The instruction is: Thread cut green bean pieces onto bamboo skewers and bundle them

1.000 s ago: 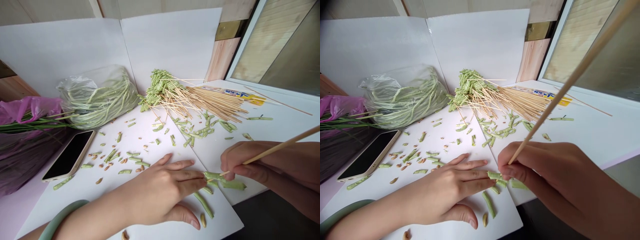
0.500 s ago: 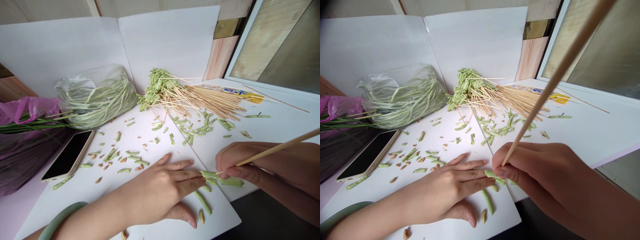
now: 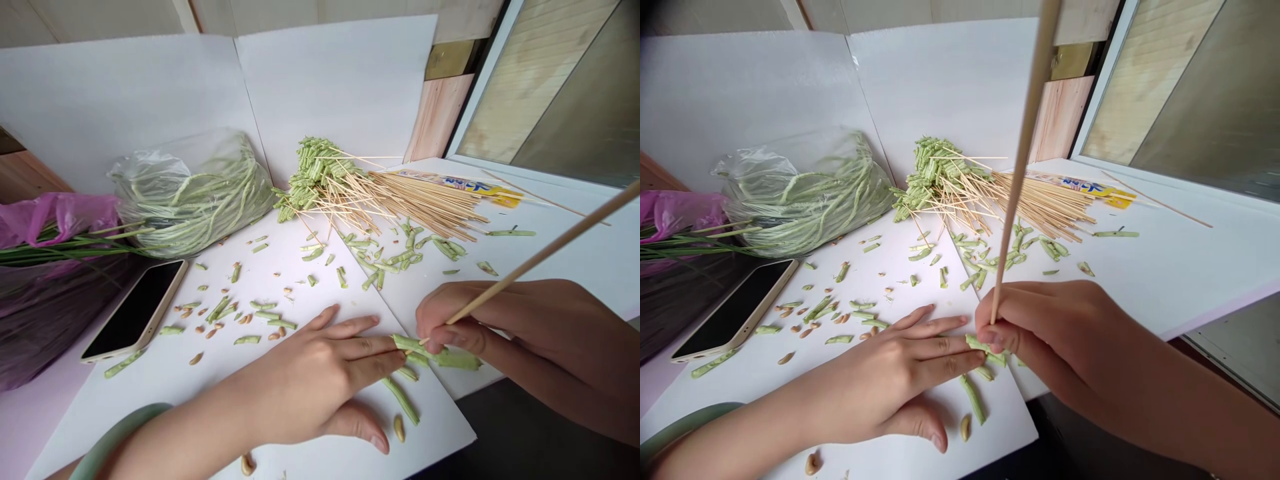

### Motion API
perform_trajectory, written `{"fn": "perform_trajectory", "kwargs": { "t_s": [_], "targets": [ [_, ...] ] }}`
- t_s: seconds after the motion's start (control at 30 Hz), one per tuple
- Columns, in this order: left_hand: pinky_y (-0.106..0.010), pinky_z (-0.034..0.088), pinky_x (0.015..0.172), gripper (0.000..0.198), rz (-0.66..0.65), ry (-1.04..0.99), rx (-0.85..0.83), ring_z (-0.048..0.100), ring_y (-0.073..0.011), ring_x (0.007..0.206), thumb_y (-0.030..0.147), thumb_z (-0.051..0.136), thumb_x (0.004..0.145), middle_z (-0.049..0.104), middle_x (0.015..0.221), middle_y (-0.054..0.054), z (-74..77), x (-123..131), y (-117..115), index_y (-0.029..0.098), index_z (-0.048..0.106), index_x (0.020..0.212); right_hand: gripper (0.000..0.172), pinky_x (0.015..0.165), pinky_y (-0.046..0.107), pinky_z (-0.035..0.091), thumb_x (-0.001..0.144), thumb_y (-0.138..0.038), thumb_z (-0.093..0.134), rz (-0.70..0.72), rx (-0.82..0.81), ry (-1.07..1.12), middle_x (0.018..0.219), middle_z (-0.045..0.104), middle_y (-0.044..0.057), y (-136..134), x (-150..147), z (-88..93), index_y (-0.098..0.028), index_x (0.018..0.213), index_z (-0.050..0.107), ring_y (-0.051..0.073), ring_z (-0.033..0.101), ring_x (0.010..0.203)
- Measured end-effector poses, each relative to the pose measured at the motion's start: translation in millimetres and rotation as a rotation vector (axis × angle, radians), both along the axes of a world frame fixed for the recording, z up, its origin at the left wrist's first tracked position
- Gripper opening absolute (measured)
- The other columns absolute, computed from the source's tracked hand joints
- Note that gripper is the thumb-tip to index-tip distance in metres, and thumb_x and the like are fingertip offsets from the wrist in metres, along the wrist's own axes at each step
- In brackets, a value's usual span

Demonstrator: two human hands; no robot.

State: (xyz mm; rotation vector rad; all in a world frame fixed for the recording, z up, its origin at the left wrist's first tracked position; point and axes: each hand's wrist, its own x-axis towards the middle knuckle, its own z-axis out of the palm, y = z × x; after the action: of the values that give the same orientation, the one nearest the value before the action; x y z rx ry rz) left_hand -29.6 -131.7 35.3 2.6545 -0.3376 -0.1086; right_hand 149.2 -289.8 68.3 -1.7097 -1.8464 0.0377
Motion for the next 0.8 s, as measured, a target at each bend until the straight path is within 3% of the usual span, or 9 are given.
{"fn": "perform_trajectory", "kwargs": {
  "t_s": [0.33,0.53,0.67,0.8],
  "targets": [
    [-0.047,0.017,0.119,0.066,0.137,-0.047,0.066,0.033,-0.0247,0.14,0.058,0.045,0.088,0.043,0.148,-0.007,2.2,-4.1,5.7,0.019,0.042,0.141,0.045,0.055,0.028,0.047,0.092,-0.051,0.033,-0.218,-0.012,0.052,0.057,0.056,0.002,-0.1,-2.2,-17.4,-0.026,0.07,0.062,0.02,0.056,0.057],
    [-0.046,0.033,0.113,0.051,0.209,-0.144,0.056,0.043,-0.0255,0.134,0.044,0.048,0.092,0.054,0.138,-0.01,1.7,-5.1,7.5,0.016,0.049,0.135,0.039,0.053,0.028,0.046,0.092,-0.047,0.037,-0.135,-0.05,0.109,0.064,0.062,0.002,3.5,-0.9,-9.7,-0.026,0.069,0.062,0.019,0.058,0.058],
    [-0.04,0.043,0.105,0.029,0.256,-0.254,0.035,0.056,-0.0227,0.12,0.022,0.044,0.095,0.068,0.117,-0.009,-1.5,-4.7,9.2,0.015,0.063,0.116,0.033,0.055,0.026,0.044,0.094,-0.038,0.04,-0.019,-0.095,0.165,0.071,0.065,-0.001,4.3,2.0,-3.6,-0.026,0.072,0.062,0.015,0.059,0.06],
    [-0.036,0.05,0.095,0.026,0.297,-0.333,-0.015,0.061,-0.0217,0.11,0.013,0.043,0.092,0.072,0.101,-0.009,-4.3,-5.2,12.1,0.015,0.068,0.097,0.032,0.057,0.026,0.044,0.094,-0.038,0.043,-0.042,-0.113,0.201,0.073,0.066,-0.002,4.2,4.2,-3.1,-0.026,0.07,0.062,0.016,0.06,0.064]
  ]
}}
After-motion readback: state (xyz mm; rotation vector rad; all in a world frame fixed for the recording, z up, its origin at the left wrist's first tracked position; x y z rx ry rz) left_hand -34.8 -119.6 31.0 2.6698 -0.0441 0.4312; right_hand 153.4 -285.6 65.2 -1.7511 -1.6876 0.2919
